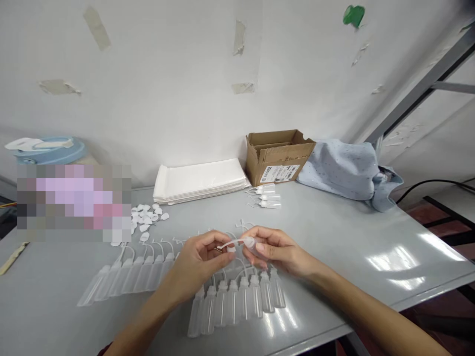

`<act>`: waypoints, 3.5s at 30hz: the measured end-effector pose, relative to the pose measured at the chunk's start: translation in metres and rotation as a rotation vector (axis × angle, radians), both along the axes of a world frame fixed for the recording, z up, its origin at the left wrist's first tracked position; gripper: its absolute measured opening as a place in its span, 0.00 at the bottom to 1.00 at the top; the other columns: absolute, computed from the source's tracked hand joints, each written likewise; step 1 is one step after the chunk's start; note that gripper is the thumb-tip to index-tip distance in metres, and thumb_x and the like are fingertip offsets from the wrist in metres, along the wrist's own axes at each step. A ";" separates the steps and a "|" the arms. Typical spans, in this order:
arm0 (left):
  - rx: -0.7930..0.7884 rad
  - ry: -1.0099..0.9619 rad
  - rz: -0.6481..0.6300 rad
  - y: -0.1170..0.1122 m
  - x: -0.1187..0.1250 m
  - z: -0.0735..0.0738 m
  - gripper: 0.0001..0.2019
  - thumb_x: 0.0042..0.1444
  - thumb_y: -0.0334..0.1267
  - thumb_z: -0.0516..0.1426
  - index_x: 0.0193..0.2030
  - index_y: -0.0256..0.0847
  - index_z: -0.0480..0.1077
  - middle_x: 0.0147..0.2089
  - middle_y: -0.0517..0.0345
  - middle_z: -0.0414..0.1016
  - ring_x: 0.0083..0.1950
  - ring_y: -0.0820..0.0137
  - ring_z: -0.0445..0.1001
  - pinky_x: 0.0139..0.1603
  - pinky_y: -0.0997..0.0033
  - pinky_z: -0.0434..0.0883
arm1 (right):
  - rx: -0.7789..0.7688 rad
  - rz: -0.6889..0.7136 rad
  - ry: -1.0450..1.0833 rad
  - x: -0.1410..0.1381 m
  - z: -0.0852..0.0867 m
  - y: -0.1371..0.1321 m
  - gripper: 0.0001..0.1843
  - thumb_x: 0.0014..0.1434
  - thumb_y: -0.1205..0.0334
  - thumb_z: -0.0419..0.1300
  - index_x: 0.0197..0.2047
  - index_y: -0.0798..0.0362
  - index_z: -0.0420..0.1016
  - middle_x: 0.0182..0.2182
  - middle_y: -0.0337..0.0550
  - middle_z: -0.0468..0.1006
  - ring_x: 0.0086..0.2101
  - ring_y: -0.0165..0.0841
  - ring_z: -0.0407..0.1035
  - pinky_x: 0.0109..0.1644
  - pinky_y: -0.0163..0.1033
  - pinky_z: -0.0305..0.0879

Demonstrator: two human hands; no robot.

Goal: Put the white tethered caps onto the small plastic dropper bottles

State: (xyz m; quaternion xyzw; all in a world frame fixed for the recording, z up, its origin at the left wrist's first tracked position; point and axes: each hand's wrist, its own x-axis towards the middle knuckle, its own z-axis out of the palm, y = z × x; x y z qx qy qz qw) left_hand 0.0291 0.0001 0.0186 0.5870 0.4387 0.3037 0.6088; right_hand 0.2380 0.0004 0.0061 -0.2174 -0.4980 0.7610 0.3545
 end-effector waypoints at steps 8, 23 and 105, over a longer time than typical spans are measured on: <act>0.156 -0.200 0.168 -0.008 0.003 -0.007 0.07 0.52 0.35 0.64 0.39 0.45 0.76 0.42 0.60 0.72 0.39 0.74 0.73 0.40 0.77 0.72 | -0.159 0.077 0.095 -0.005 0.001 -0.006 0.13 0.60 0.57 0.60 0.42 0.59 0.71 0.25 0.37 0.71 0.19 0.21 0.55 0.25 0.32 0.48; 0.394 -0.090 0.062 -0.016 0.010 -0.004 0.09 0.55 0.29 0.60 0.39 0.48 0.75 0.40 0.60 0.71 0.40 0.74 0.71 0.39 0.77 0.72 | -0.227 0.094 0.009 -0.008 -0.005 -0.007 0.13 0.61 0.55 0.59 0.33 0.56 0.64 0.21 0.33 0.65 0.17 0.20 0.50 0.22 0.30 0.44; 0.425 0.379 -0.103 -0.028 0.020 0.007 0.16 0.62 0.41 0.51 0.25 0.40 0.68 0.19 0.63 0.69 0.22 0.74 0.69 0.23 0.78 0.64 | 0.636 -0.246 -0.807 -0.010 -0.001 -0.024 0.12 0.63 0.68 0.41 0.42 0.55 0.64 0.15 0.26 0.51 0.15 0.25 0.49 0.23 0.32 0.49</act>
